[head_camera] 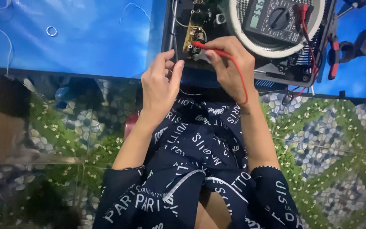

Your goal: The person sits with a disassembled electronic device on their lap and uses a multimeter to test the circuit board. They connect the multimeter probes to various points on the board and a circular LED component, checking for continuity or voltage.

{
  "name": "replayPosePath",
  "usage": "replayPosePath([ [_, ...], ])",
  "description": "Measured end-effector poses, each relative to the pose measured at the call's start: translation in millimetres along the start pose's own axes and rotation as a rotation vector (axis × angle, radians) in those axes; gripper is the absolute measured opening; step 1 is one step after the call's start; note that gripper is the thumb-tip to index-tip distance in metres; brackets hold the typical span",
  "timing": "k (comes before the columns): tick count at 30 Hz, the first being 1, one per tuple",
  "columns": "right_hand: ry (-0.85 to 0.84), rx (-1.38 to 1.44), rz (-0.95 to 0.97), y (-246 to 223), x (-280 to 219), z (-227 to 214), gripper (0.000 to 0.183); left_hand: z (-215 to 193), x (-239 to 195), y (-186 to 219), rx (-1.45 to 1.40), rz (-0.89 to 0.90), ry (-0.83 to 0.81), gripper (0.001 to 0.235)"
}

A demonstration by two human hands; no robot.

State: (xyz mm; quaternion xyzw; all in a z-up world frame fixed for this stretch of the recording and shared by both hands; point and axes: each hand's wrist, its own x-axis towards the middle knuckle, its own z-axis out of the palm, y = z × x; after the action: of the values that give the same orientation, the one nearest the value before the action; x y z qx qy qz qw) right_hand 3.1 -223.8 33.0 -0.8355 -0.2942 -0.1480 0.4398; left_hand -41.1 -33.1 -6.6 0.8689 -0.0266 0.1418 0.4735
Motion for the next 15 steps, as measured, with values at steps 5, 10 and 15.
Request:
replayPosePath([
  [5, 0.167, 0.111, -0.006, -8, -4, -7, 0.032, -2, -1, 0, -0.030, -0.011, -0.023, 0.031],
  [10, -0.097, -0.243, -0.044, 5, 3, -7, 0.012, 1, -3, -3, -0.004, 0.065, 0.001, 0.027],
  [15, -0.254, -0.645, 0.131, 35, 12, 39, 0.058, -1, -4, -1, 0.000, 0.041, 0.013, 0.027],
])
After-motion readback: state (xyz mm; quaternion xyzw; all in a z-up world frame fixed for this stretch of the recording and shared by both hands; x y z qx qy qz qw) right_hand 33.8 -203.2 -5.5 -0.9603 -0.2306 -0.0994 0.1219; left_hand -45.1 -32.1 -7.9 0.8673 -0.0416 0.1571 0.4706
